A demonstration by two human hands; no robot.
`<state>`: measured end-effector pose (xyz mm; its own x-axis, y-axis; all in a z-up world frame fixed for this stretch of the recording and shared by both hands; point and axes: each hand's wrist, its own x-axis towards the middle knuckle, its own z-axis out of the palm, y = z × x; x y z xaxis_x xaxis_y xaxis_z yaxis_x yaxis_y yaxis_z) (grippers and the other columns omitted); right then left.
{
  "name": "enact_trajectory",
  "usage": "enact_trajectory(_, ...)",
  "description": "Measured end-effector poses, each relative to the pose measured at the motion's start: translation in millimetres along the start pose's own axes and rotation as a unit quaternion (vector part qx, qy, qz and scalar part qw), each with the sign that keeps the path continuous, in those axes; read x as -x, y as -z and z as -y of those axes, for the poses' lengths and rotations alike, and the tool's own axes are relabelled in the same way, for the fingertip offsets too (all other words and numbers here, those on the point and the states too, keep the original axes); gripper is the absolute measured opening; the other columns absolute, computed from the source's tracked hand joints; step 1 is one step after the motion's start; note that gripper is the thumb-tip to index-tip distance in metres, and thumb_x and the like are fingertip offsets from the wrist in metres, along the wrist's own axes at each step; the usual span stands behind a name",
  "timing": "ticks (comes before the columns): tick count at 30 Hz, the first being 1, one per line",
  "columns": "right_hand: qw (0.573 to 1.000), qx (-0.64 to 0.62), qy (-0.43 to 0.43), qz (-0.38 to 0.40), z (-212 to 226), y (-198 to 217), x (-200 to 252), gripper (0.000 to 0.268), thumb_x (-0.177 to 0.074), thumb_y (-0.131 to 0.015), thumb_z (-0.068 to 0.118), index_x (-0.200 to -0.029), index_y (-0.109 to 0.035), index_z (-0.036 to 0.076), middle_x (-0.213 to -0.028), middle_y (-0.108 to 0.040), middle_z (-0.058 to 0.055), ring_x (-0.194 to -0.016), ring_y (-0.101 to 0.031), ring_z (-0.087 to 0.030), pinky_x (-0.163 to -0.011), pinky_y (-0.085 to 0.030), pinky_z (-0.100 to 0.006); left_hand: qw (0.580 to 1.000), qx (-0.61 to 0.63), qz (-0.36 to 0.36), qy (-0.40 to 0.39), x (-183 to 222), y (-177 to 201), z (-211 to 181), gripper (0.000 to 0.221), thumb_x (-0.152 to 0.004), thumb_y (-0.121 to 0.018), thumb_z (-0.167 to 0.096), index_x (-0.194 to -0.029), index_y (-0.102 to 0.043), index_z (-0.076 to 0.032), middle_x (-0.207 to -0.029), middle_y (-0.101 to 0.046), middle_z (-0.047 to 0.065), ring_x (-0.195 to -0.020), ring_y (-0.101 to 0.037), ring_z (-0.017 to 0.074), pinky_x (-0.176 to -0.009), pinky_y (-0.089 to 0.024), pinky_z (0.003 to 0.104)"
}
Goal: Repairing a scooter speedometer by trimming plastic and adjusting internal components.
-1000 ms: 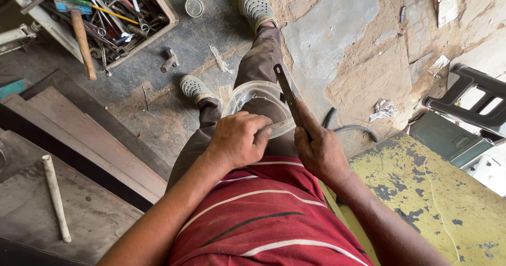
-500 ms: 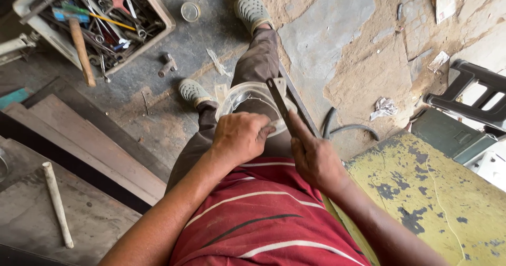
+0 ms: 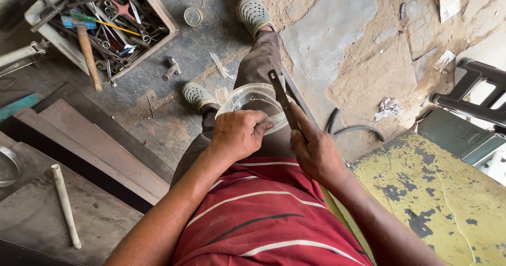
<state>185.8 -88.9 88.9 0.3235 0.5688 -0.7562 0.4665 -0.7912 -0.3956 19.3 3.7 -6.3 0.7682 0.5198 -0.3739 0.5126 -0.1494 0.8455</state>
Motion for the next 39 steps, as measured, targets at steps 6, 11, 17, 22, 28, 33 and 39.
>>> enact_trajectory(6,1.0,0.008,0.004,0.001,1,-3,2,0.059,-0.099,-0.053,0.016,-0.156,-0.041,0.014,-0.074,-0.071,-0.017,-0.071,-0.075,-0.03,-0.071,-0.057,-0.043,1.0,0.006,0.021,0.015,-1,2,-2,0.028,-0.095,-0.07,-0.037,-0.084,-0.073,-0.012,-0.068,-0.071,0.008,-0.061,-0.071,0.0264,-0.055,-0.053,0.044)
enact_trajectory(11,1.0,0.014,0.011,-0.001,6,-5,4,0.06,-0.097,-0.054,0.016,-0.156,-0.041,0.015,-0.074,-0.071,-0.019,-0.071,-0.075,-0.034,-0.07,-0.057,-0.045,1.0,-0.006,0.016,0.004,0,-2,-1,0.025,-0.094,-0.072,-0.035,-0.085,-0.074,-0.011,-0.069,-0.071,0.008,-0.062,-0.071,0.0258,-0.056,-0.053,0.044)
enact_trajectory(17,0.997,0.03,0.061,-0.024,-3,-11,4,0.06,-0.098,-0.055,0.014,-0.156,-0.041,0.013,-0.088,-0.072,-0.025,-0.081,-0.074,-0.042,-0.071,-0.056,-0.05,1.0,-0.018,0.013,-0.001,-1,-6,1,0.022,-0.093,-0.072,-0.031,-0.085,-0.074,-0.01,-0.07,-0.071,0.008,-0.063,-0.071,0.0259,-0.057,-0.054,0.044)
enact_trajectory(22,0.992,0.039,0.108,-0.051,-10,-17,7,0.06,-0.098,-0.055,0.012,-0.156,-0.041,0.012,-0.097,-0.073,-0.027,-0.088,-0.072,-0.045,-0.074,-0.056,-0.053,0.999,-0.021,0.025,0.005,0,-8,-3,0.025,-0.094,-0.071,-0.033,-0.087,-0.074,-0.009,-0.07,-0.071,0.008,-0.064,-0.071,0.0264,-0.056,-0.054,0.045)
enact_trajectory(28,0.992,0.101,0.053,-0.054,-8,-20,7,0.064,-0.095,-0.057,0.013,-0.156,-0.04,0.018,-0.085,-0.072,-0.027,-0.077,-0.07,-0.047,-0.069,-0.054,-0.058,0.999,-0.035,0.021,-0.007,-1,-10,-3,0.028,-0.092,-0.073,-0.035,-0.084,-0.073,-0.008,-0.072,-0.071,0.009,-0.066,-0.072,0.0277,-0.058,-0.054,0.045)
enact_trajectory(33,0.986,0.147,0.05,-0.055,-6,-20,9,0.065,-0.095,-0.056,0.013,-0.157,-0.038,0.021,-0.073,-0.069,-0.026,-0.068,-0.07,-0.044,-0.064,-0.054,-0.057,0.998,-0.044,0.044,0.003,-3,-12,-5,0.026,-0.092,-0.072,-0.034,-0.086,-0.073,-0.008,-0.073,-0.071,0.009,-0.067,-0.073,0.027,-0.059,-0.055,0.045)
enact_trajectory(39,0.988,0.138,0.049,-0.058,-9,-20,9,0.063,-0.095,-0.055,0.012,-0.156,-0.042,0.018,-0.072,-0.068,-0.027,-0.066,-0.069,-0.044,-0.063,-0.053,-0.056,0.998,-0.047,0.006,-0.035,0,-17,-6,0.016,-0.09,-0.071,-0.024,-0.084,-0.071,-0.009,-0.076,-0.072,0.009,-0.072,-0.072,0.027,-0.062,-0.055,0.044)
